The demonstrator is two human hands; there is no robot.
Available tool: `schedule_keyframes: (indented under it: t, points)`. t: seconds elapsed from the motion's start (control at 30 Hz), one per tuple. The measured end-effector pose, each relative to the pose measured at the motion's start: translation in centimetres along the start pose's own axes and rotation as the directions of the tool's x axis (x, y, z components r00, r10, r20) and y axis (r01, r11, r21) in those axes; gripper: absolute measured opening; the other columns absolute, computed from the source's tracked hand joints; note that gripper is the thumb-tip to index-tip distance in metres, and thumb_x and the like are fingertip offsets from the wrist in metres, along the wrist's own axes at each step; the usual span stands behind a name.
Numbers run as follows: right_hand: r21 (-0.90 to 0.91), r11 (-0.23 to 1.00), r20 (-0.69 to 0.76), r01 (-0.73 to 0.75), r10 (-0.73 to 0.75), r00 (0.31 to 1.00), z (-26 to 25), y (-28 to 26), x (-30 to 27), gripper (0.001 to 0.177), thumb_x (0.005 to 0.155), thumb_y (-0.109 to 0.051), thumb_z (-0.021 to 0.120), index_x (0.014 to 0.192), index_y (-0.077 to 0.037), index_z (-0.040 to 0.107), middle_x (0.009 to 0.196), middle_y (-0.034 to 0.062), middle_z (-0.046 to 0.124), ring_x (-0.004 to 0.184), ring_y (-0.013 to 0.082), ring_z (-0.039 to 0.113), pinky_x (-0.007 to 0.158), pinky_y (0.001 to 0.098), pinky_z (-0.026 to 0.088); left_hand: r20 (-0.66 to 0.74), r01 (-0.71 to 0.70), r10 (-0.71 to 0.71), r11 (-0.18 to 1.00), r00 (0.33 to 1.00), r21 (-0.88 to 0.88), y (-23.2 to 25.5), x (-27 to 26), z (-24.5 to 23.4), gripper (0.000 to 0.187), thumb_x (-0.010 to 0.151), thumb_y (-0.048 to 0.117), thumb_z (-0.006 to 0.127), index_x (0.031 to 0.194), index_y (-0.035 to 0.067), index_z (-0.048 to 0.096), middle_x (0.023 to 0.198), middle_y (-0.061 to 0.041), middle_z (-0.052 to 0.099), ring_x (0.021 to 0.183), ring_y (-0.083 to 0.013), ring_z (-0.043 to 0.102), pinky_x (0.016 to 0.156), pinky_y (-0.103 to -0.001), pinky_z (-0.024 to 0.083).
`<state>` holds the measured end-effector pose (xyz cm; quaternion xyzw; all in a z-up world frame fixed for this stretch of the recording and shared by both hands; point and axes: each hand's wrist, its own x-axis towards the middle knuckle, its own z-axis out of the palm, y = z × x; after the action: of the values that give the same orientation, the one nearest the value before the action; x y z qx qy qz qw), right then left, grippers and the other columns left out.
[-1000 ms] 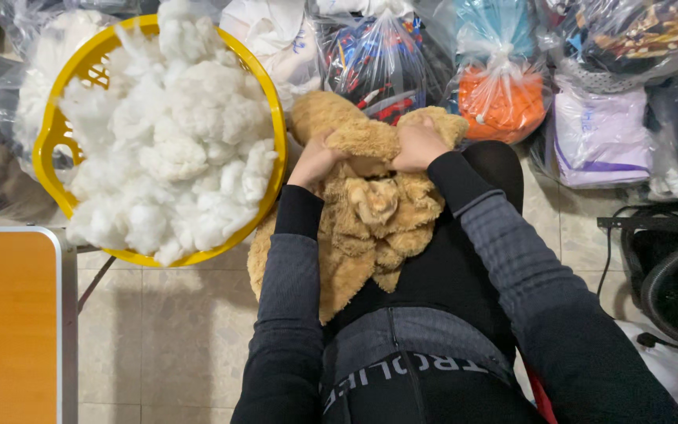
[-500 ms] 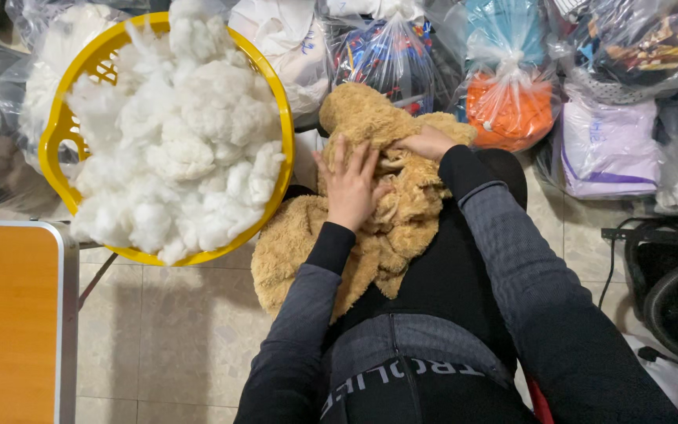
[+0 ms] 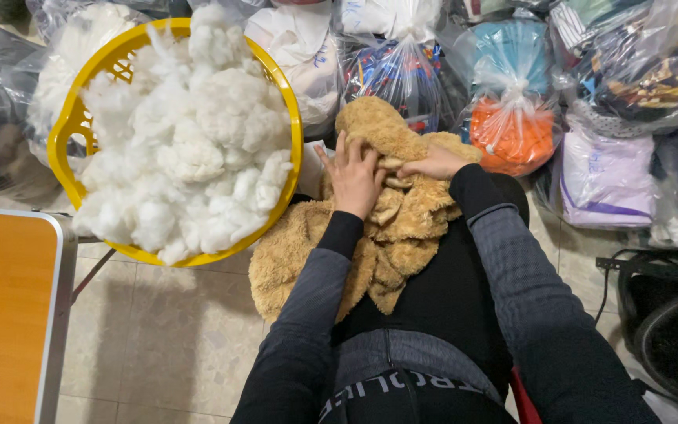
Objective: The person sits on the floor and repeatedly takes handfuls of white stuffing from a yellow basket, then inserts and compresses the stuffing into a brown plush toy held on their lap. The person adjusts the toy and continues stuffing it throughout the clip.
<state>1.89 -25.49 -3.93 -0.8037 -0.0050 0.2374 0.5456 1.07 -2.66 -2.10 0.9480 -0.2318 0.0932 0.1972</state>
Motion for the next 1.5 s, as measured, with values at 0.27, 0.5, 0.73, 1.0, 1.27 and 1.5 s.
schedule_keyframes:
  t: [0.27, 0.5, 0.73, 1.0, 1.27, 1.5]
  points:
    - [-0.779, 0.601, -0.463, -0.181, -0.355, 0.812, 0.4, -5.1, -1.3, 0.085, 0.059, -0.059, 0.084, 0.126, -0.009, 0.07, 0.151, 0.023, 0.045, 0.147, 0.0427, 0.033, 0.115, 0.0785, 0.0, 0.118, 0.057, -0.042, 0.99, 0.992, -0.126, -1.6, 4.5, 1.1, 0.017, 0.083, 0.028, 0.073, 0.093, 0.015, 0.079, 0.118, -0.006, 0.059, 0.143, -0.0393, 0.032, 0.112, -0.082, -0.008]
    - [-0.952, 0.23, -0.301, -0.201, -0.598, 0.742, 4.6, -3.2, -0.7, 0.033, 0.089, -0.036, 0.073, 0.107, -0.009, 0.073, 0.154, 0.0163, 0.052, 0.155, 0.035, 0.031, 0.124, 0.072, -0.002, 0.136, 0.082, -0.068, 0.992, 0.988, -0.095, -1.6, 6.3, 3.3, 0.025, 0.088, 0.033, 0.072, 0.092, 0.009, 0.077, 0.123, -0.008, 0.059, 0.144, -0.041, 0.031, 0.111, -0.083, -0.008]
    - [-0.692, 0.717, -0.343, 0.083, -0.427, 0.837, 0.8, 1.3, 2.0, 0.026, 0.091, -0.03, 0.067, 0.088, -0.005, 0.075, 0.143, 0.0119, 0.057, 0.15, 0.036, 0.031, 0.119, 0.0732, -0.01, -0.023, 0.013, -0.019, 0.975, 1.0, -0.22, 0.0, 2.9, 2.5, 0.023, 0.083, 0.017, 0.075, 0.104, 0.01, 0.07, 0.128, -0.011, 0.055, 0.146, -0.0389, 0.034, 0.12, -0.078, -0.002]
    - [-0.557, 0.824, -0.307, 0.109, -0.325, 0.894, 1.2, 4.4, 4.4, 0.034, 0.096, -0.035, 0.059, 0.096, -0.005, 0.076, 0.142, 0.014, 0.057, 0.151, 0.0396, 0.031, 0.115, 0.0753, -0.01, -0.054, 0.027, -0.033, 0.993, 0.998, -0.111, -1.2, 0.5, 2.0, 0.021, 0.08, 0.012, 0.075, 0.097, 0.024, 0.073, 0.149, -0.009, 0.051, 0.149, -0.0402, 0.033, 0.124, -0.071, 0.0]
    - [-0.532, 0.841, -0.314, 0.1, -0.306, 0.899, 2.4, 4.1, 3.1, 0.029, 0.103, -0.03, 0.05, 0.107, -0.003, 0.061, 0.12, 0.0215, 0.065, 0.117, 0.0413, 0.059, 0.11, 0.0671, 0.027, -0.05, 0.159, -0.183, 0.939, 0.982, -0.304, -1.7, 0.3, 3.8, 0.104, 0.08, 0.045, 0.086, 0.155, 0.01, 0.024, 0.16, -0.024, 0.038, 0.149, -0.0344, 0.036, 0.122, -0.064, 0.012]
    - [-0.401, 0.912, -0.228, 0.09, -0.195, 0.954, 1.8, 4.5, 2.5, 0.03, 0.104, -0.03, 0.053, 0.106, -0.002, 0.062, 0.093, 0.0231, 0.067, 0.091, 0.0427, 0.063, 0.078, 0.0497, 0.048, 0.413, 0.415, -0.229, 0.792, 0.882, -0.448, -2.6, 2.4, 1.1, 0.119, 0.064, 0.024, 0.079, 0.165, 0.021, 0.016, 0.134, -0.021, 0.064, 0.114, -0.038, 0.067, 0.1, -0.044, 0.054]
